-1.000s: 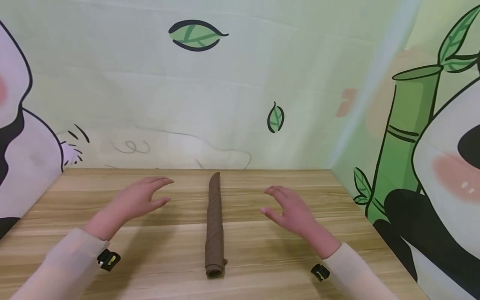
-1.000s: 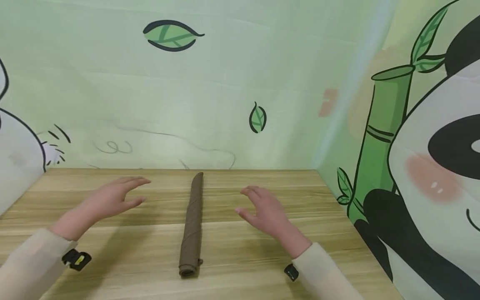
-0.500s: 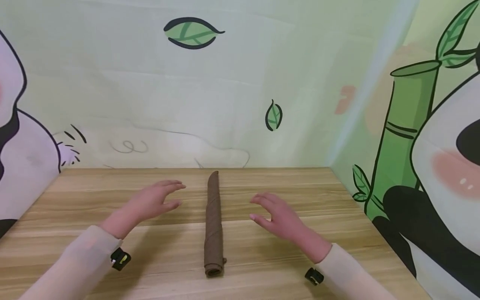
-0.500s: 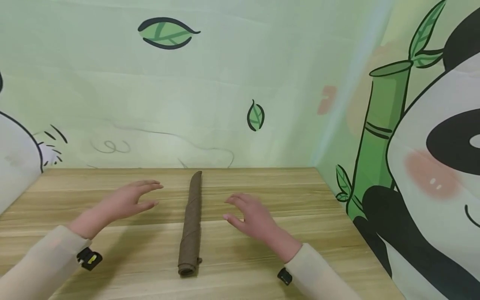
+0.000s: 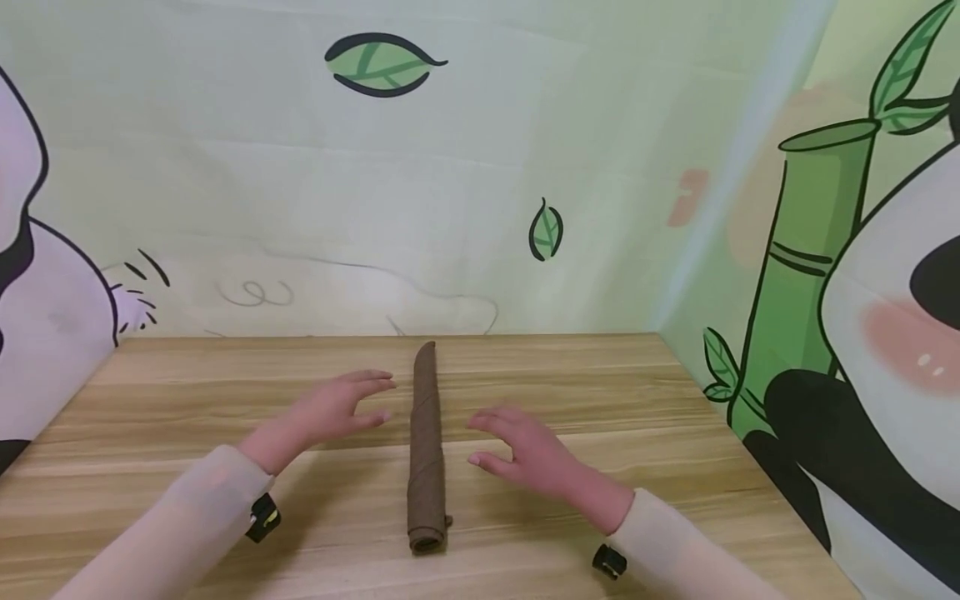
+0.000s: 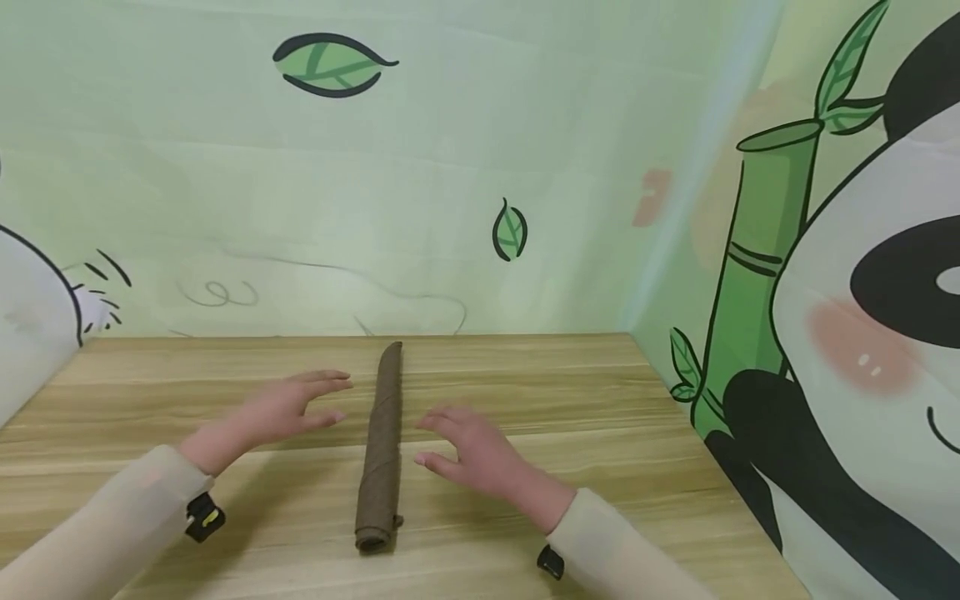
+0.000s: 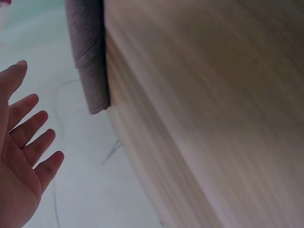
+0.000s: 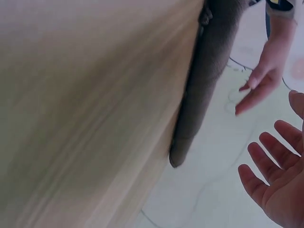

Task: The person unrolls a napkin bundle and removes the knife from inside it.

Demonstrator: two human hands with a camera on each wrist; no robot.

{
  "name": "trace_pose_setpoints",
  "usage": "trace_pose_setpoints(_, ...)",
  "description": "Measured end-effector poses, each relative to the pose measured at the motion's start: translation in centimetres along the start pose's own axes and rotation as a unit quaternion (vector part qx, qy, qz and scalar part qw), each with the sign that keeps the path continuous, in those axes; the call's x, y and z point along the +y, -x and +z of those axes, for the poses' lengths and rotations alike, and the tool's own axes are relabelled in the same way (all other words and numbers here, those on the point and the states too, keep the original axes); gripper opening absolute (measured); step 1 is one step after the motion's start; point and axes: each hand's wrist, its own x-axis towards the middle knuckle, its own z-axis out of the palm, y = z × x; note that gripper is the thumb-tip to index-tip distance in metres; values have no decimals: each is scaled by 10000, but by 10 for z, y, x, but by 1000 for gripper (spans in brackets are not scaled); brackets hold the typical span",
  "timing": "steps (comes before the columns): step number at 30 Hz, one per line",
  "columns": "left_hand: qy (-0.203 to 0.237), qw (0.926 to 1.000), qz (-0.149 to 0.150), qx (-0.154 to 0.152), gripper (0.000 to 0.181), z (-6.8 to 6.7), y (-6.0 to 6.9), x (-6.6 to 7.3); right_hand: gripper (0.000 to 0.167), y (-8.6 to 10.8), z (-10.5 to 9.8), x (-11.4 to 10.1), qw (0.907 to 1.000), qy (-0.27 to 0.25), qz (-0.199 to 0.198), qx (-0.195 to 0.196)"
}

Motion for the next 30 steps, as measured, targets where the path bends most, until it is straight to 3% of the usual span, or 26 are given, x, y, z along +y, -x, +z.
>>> trace_pose_setpoints(8, 264, 9981, 363, -421, 58, 20, -10, 1, 49, -3, 13, -10, 9959, -376, 104, -820)
trace_pose_setpoints(13, 100, 9963, 551, -653, 58, 29, -14, 5, 53, -7, 20, -16, 9890, -400, 228, -1407)
trace_pose_setpoints(18, -59, 9961, 519, -711, 56, 34, -18, 8, 56, -11, 28, -20, 9835, -327, 298, -1753)
trace_pose_setpoints(24, -95, 9960, 404, -793, 55, 36, -24, 6, 52, -17, 37, -20, 9825, -439, 369, -1769)
trace_pose_setpoints(30, -208, 9959, 407, -785, 56, 39, -28, 7, 40, -27, 47, -11, 9796, -1218, 565, -1497)
